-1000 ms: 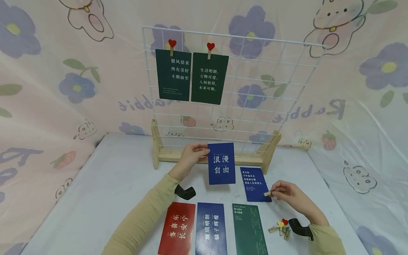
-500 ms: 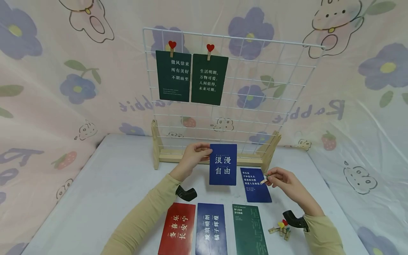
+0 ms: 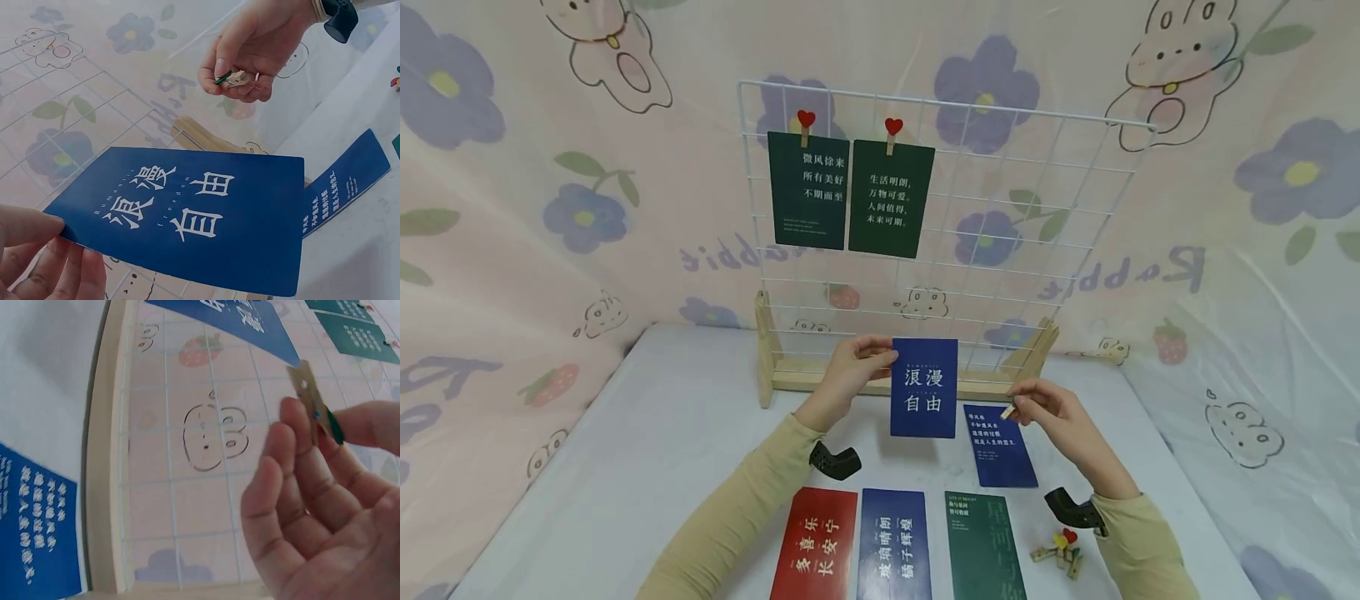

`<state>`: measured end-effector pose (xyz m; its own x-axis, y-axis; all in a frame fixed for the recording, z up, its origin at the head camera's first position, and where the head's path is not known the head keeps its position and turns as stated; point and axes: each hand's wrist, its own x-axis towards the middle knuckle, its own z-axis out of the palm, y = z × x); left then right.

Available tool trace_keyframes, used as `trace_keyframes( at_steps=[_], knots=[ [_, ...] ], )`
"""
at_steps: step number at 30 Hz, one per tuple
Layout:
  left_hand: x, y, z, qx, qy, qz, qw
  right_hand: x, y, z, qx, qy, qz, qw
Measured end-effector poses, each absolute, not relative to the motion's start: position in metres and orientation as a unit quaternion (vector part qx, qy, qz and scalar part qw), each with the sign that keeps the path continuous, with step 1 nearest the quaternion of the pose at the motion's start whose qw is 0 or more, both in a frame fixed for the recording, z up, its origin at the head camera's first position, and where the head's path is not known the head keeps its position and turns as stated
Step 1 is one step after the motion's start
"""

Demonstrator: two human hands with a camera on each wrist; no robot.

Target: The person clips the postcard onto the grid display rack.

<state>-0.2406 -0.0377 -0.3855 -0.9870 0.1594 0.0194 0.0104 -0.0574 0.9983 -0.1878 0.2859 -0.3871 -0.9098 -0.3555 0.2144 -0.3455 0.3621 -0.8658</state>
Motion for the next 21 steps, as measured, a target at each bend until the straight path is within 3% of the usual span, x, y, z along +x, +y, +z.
trace_keyframes(
  at_steps=[7,15,21],
  knots=[
    [-0.245,-0.036,-0.378,0.078,0.689,0.720,0.036,-0.199,0.273,-0.373,-0.228,0.824,-0.518,-0.020],
    [-0.249,-0.033,-0.367,0.090,0.680,0.727,0.015,-0.209,0.262,-0.355,-0.237,0.828,-0.508,0.019],
    [-0.251,-0.029,-0.353,0.106,0.695,0.711,-0.005,-0.219,0.255,-0.336,-0.254,0.829,-0.499,0.010]
  ],
)
